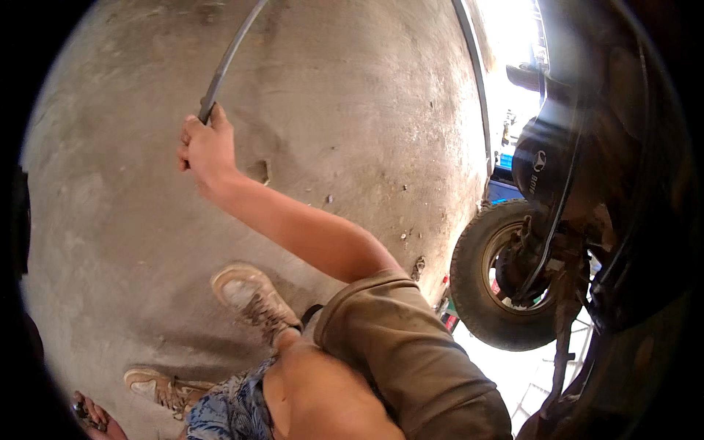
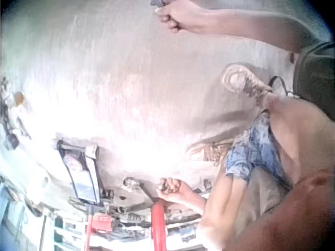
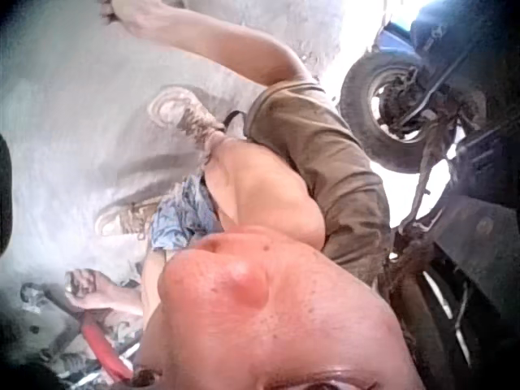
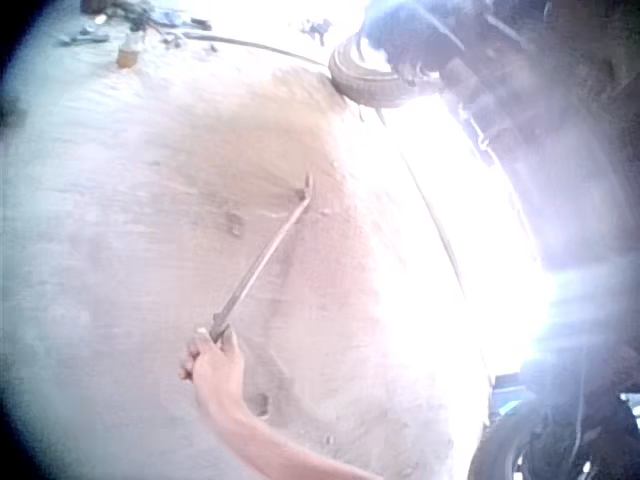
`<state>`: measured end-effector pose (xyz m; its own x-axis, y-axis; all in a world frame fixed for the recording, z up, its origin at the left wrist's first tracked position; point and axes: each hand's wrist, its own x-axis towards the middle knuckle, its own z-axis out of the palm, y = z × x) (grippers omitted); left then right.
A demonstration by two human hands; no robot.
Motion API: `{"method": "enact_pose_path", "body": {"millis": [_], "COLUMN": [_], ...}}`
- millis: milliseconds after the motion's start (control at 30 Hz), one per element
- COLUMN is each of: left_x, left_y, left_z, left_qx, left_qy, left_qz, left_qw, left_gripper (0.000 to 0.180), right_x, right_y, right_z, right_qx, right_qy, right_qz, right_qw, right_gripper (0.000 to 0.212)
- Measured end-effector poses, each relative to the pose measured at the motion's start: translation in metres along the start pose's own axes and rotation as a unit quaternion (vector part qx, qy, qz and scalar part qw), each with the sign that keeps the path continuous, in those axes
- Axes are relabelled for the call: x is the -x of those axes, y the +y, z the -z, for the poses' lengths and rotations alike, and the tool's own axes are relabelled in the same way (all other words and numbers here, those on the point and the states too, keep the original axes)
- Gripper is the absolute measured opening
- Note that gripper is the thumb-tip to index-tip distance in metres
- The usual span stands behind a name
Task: The person sits on the floor and sorts small metal parts from a large bowl into piles on the ground. They pick up individual pieces, inspect them, and place them into separate groups.
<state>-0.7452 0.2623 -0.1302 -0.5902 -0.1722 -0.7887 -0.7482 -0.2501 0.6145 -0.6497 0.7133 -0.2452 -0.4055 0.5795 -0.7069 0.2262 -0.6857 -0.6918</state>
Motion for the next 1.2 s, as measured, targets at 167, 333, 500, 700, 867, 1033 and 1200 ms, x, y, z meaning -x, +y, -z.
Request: {"method": "enact_pose_path", "body": {"millis": [167,333,500,700,867,1033,1200], "left_x": [0.001,0.003,0.001,-0.006,-0.028,-0.043,-0.046], "left_y": [-0.031,-0.036,-0.042,-0.045,-0.052,-0.038,-0.038], "left_z": [0.042,0.024,0.012,0.007,0.023,0.058,0.101], "left_qx": [0.002,0.159,0.242,0.280,0.304,0.302,0.262], "left_qy": [0.143,0.005,-0.101,-0.189,-0.160,-0.119,-0.170], "left_qz": [-0.061,-0.014,0.026,0.092,0.089,0.075,0.057], "left_qw": [0.988,0.987,0.965,0.937,0.935,0.943,0.948], "left_gripper": [0.027,0.021,0.018,0.015,0.014,0.017,0.024], "right_x": [0.009,0.015,0.025,0.033,0.062,0.121,0.148], "right_y": [0.030,0.024,-0.009,-0.021,-0.005,0.009,0.009], "right_z": [-0.021,-0.080,-0.113,-0.139,-0.121,-0.141,-0.071], "right_qx": [0.036,0.103,0.161,0.242,0.297,0.377,0.562], "right_qy": [-0.037,0.005,-0.086,-0.044,-0.054,-0.066,-0.117], "right_qz": [-0.033,-0.016,-0.028,-0.014,-0.041,-0.058,-0.090], "right_qw": [0.998,0.995,0.983,0.969,0.952,0.922,0.814], "right_gripper": [0.022,0.006,0.012,0.023,0.018,0.008,0.022]}}
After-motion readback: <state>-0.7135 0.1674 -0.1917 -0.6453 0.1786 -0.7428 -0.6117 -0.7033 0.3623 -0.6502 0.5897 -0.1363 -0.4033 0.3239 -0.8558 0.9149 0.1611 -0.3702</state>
